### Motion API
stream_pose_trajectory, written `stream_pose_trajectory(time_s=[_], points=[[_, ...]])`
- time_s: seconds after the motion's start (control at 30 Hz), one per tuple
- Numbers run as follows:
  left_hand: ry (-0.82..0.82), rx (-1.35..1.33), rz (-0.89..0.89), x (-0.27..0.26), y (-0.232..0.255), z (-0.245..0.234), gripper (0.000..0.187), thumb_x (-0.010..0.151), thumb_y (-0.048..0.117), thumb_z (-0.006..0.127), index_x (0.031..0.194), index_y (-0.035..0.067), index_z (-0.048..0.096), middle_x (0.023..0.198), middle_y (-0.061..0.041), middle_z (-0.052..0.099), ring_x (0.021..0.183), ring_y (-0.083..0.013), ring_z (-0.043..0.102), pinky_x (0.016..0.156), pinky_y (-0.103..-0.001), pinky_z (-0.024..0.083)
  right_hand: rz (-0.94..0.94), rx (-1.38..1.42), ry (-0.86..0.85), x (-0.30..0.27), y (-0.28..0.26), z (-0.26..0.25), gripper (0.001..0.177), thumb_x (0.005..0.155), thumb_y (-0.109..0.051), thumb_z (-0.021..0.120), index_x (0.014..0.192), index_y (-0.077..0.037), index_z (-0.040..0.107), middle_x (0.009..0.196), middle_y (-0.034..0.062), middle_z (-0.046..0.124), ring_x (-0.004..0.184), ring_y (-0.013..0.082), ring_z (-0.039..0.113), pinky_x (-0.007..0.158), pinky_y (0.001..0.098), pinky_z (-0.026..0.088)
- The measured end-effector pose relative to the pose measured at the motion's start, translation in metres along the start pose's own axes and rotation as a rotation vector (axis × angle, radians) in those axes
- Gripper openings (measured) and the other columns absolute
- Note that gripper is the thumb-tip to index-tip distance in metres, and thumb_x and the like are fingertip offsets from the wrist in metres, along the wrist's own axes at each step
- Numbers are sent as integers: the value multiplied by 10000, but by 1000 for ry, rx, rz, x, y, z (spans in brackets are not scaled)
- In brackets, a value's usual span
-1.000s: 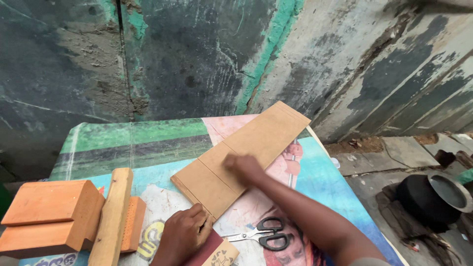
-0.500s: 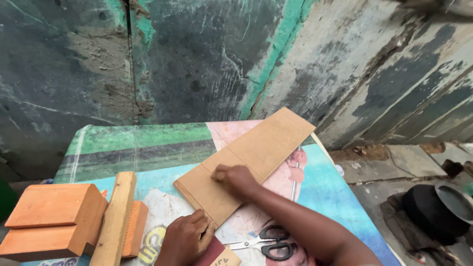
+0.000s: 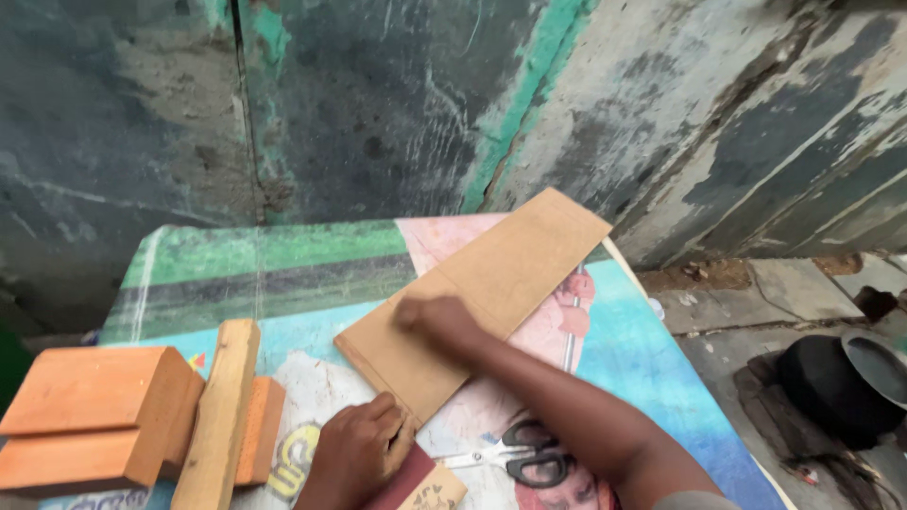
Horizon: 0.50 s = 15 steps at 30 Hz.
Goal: The person marks lines on a wooden board with a pencil and then rubs the board surface repeatedly with a piece of sandpaper. They move several wooden blocks on the table and continue rubbing different sections of the long board.
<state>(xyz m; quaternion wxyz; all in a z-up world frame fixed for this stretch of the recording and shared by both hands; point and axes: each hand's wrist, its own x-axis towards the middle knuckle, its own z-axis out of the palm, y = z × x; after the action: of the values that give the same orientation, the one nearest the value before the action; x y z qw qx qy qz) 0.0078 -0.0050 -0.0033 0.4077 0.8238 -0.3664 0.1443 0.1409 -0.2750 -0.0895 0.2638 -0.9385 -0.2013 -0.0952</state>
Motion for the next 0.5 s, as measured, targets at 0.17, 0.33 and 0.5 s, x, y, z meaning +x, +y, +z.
stream_pose_trajectory(time_s=[0.17, 0.33, 0.5], points=[[-34, 22, -19, 0, -1, -3, 176, 816, 186, 754, 714, 62, 685, 750, -70, 645, 658, -309, 662, 611, -428, 535, 294, -119, 399, 39, 91, -80, 186, 884, -132, 525, 864, -92, 705, 870, 119, 718, 738, 282, 713, 666, 426, 564], [-18, -12, -18, 3, -2, -2, 189, 835, 197, 746, 716, 64, 686, 756, -65, 649, 664, -296, 672, 620, -422, 541, 97, -163, 112, 26, 37, -13, 217, 934, -158, 508, 874, -79, 701, 817, 141, 707, 707, 299, 714, 651, 441, 573], [-29, 11, 7, -1, -1, -2, 142, 799, 180, 737, 731, 61, 699, 775, -66, 669, 645, -312, 656, 611, -426, 530, 178, -51, 70, 23, 5, -21, 268, 998, -191, 487, 887, -63, 695, 750, 168, 693, 669, 319, 716, 631, 460, 586]])
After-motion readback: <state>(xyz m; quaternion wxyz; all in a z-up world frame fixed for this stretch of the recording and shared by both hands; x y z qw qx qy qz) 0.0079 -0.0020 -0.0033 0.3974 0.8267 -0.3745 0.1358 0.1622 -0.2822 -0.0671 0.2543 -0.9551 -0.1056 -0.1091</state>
